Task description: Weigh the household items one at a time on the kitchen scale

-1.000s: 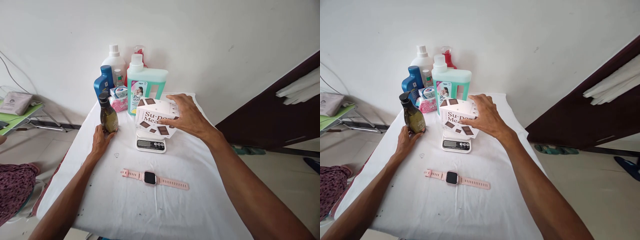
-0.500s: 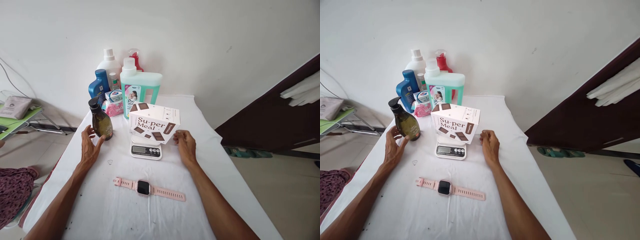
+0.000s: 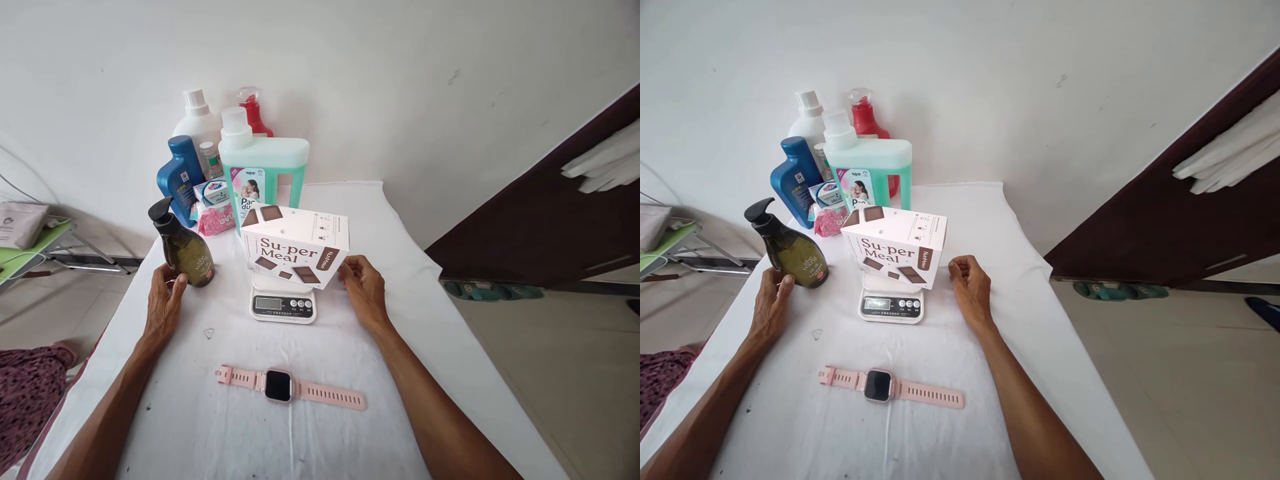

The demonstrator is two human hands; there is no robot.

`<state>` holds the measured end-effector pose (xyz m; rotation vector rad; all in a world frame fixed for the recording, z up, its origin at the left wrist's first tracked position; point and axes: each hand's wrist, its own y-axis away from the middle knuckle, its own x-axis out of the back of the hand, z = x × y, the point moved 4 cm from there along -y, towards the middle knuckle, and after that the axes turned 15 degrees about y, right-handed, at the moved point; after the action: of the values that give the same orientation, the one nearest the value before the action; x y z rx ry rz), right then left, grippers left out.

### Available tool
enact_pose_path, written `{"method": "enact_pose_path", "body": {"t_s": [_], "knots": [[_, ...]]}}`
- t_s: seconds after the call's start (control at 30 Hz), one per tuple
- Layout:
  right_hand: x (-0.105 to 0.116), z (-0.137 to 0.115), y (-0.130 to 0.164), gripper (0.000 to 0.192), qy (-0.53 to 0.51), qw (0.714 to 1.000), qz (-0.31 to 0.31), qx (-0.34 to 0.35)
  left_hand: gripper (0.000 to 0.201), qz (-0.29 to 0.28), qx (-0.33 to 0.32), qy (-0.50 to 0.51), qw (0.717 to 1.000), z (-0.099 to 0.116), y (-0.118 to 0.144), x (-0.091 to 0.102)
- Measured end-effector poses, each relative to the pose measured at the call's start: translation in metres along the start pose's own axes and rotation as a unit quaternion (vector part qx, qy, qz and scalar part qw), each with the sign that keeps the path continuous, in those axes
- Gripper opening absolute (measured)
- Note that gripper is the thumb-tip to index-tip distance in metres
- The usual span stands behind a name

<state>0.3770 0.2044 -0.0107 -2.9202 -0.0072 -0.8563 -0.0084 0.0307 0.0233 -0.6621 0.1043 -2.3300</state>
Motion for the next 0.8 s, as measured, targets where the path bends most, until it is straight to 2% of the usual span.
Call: {"method": "enact_pose_path", "body": {"t_s": [0.1,0.2,0.3,0.4,0.47,0.6,0.8], "knots": [[-0.001,0.001,0.000,0.035,-0.007,1.000,-0.001,-0.005,0.056,-0.005,-0.001,-0.006,1.000,0.000,0.000,0.000],[0.003,-0.001,-0.002,0.047,-0.079,0.997,-0.006,-0.019,0.056,-0.009,-0.003,-0.004,1.000,0.000,-0.001,-0.001],[0.014,-0.018,-0.004,0.061,-0.155,0.987,-0.042,0.021,0.056,-0.009,0.005,-0.004,1.000,-0.001,-0.001,-0.001],[0.024,-0.047,-0.003,0.081,-0.089,0.987,-0.097,0.094,0.058,-0.012,0.019,-0.007,1.000,-0.001,-0.001,-0.001],[0.022,-0.062,-0.002,0.089,-0.033,0.985,-0.135,0.107,0.061,-0.009,0.028,-0.005,1.000,0.000,-0.001,0.000],[0.009,-0.075,-0.005,0.084,-0.043,0.976,-0.187,0.104,0.066,-0.006,0.043,-0.003,0.999,0.000,-0.003,0.000],[0.003,-0.073,-0.004,0.070,-0.080,0.977,-0.168,0.107,0.067,-0.012,0.048,-0.009,0.999,-0.004,-0.005,0.002]]}}
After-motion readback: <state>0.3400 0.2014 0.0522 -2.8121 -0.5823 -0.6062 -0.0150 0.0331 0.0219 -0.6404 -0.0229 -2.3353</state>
